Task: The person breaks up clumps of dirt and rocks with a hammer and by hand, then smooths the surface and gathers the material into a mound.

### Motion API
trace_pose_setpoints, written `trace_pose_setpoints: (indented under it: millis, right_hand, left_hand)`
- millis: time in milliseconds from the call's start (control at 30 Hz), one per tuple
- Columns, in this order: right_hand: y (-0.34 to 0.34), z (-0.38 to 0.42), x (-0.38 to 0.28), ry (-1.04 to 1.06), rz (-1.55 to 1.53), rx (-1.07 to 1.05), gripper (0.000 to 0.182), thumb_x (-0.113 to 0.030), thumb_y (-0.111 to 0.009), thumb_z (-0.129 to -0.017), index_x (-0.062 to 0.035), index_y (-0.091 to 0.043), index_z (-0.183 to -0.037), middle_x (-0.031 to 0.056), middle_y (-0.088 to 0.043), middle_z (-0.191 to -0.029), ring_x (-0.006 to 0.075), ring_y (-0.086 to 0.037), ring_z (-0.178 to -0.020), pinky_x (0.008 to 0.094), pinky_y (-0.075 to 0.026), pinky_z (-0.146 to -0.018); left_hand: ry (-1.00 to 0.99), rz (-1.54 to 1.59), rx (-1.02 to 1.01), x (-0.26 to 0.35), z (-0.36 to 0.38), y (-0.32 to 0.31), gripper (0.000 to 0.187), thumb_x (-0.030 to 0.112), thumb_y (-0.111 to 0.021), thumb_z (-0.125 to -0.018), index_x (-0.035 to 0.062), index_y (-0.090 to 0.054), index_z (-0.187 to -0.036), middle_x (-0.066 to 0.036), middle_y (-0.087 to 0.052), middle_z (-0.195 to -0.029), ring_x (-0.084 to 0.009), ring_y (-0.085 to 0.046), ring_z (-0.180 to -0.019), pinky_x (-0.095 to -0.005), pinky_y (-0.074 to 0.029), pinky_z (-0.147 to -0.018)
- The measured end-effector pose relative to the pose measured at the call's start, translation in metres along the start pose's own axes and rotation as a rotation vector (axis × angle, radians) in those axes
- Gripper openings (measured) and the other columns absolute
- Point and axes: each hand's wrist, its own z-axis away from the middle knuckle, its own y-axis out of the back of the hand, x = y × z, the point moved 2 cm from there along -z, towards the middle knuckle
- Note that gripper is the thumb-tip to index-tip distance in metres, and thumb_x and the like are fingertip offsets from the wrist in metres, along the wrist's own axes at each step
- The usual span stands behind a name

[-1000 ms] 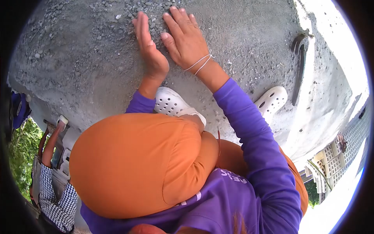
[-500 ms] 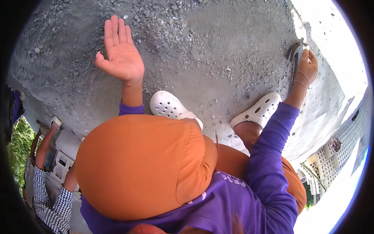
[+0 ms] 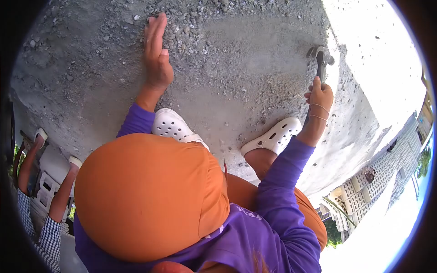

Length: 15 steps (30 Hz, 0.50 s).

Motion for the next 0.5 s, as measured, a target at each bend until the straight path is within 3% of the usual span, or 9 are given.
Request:
trace_pose_setpoints:
  millis: [33, 133, 267, 300, 367, 433, 500]
  right_hand:
    - [-0.006, 0.014, -0.017, 0.034, 0.021, -0.037, 0.036, -0.032, -0.064, -0.094, 0.0039, -0.060, -0.095, 0.0065, -0.058, -0.067, 0.0109, -0.054, -0.047, 0.0224, -0.038, -0.039]
    - [-0.030, 0.059, -0.056, 0.092, -0.280, -0.179, 0.033, -0.030, -0.061, -0.095, 0.0027, -0.058, -0.097, 0.0018, -0.052, -0.062, 0.0062, -0.045, -0.044, 0.0220, -0.032, -0.037]
    - [-0.062, 0.121, -0.101, 0.269, -0.487, -0.535, 0.033, -0.030, -0.060, -0.098, 0.0023, -0.057, -0.106, 0.0011, -0.053, -0.065, 0.0049, -0.044, -0.049, 0.0213, -0.032, -0.044]
    - [-0.066, 0.135, -0.108, 0.308, -0.441, -0.602, 0.036, -0.036, -0.051, -0.101, -0.0001, -0.056, -0.106, -0.0004, -0.049, -0.064, 0.0062, -0.042, -0.050, 0.0202, -0.033, -0.046]
    - [-0.074, 0.152, -0.110, 0.411, -0.552, -0.716, 0.040, -0.040, -0.047, -0.102, -0.0008, -0.055, -0.102, 0.0000, -0.048, -0.063, 0.0060, -0.042, -0.049, 0.0206, -0.032, -0.045]
    - [-0.082, 0.169, -0.115, 0.544, -0.586, -0.752, 0.043, -0.043, -0.045, -0.102, -0.0015, -0.054, -0.100, 0.0002, -0.048, -0.063, 0.0057, -0.041, -0.049, 0.0209, -0.032, -0.044]
    - [-0.105, 0.173, -0.108, 0.592, -0.489, -0.617, 0.040, -0.042, -0.046, -0.102, -0.0022, -0.054, -0.100, -0.0006, -0.046, -0.062, 0.0055, -0.041, -0.050, 0.0218, -0.031, -0.044]
  left_hand:
    - [-0.016, -0.085, -0.015, -0.001, 0.001, -0.002, 0.064, 0.043, -0.023, -0.097, 0.0012, -0.047, -0.139, -0.015, -0.047, -0.145, -0.0363, -0.036, -0.139, -0.0511, -0.021, -0.116]
    - [0.007, -0.111, -0.050, -0.002, 0.002, -0.005, 0.064, 0.042, -0.020, -0.098, 0.0018, -0.048, -0.139, -0.014, -0.046, -0.146, -0.0351, -0.036, -0.139, -0.0515, -0.019, -0.116]
    - [0.005, -0.084, -0.002, -0.004, 0.003, -0.003, 0.063, 0.039, -0.018, -0.099, 0.0018, -0.048, -0.139, -0.013, -0.045, -0.146, -0.0345, -0.036, -0.139, -0.0500, -0.019, -0.116]
    - [0.021, -0.083, -0.001, -0.004, 0.004, -0.001, 0.062, 0.038, -0.018, -0.099, 0.0014, -0.047, -0.140, -0.014, -0.045, -0.147, -0.0343, -0.036, -0.139, -0.0494, -0.021, -0.116]
    - [0.049, -0.088, 0.003, -0.004, 0.003, 0.001, 0.061, 0.037, -0.018, -0.099, 0.0011, -0.047, -0.140, -0.014, -0.044, -0.147, -0.0341, -0.036, -0.139, -0.0489, -0.022, -0.116]
    - [0.045, -0.084, -0.004, -0.002, 0.002, -0.001, 0.060, 0.034, -0.020, -0.098, 0.0003, -0.045, -0.141, -0.014, -0.043, -0.148, -0.0347, -0.037, -0.139, -0.0481, -0.023, -0.116]
    - [0.052, -0.084, 0.008, -0.002, 0.001, -0.002, 0.061, 0.035, -0.019, -0.099, 0.0001, -0.045, -0.141, -0.014, -0.043, -0.148, -0.0346, -0.037, -0.139, -0.0486, -0.023, -0.115]
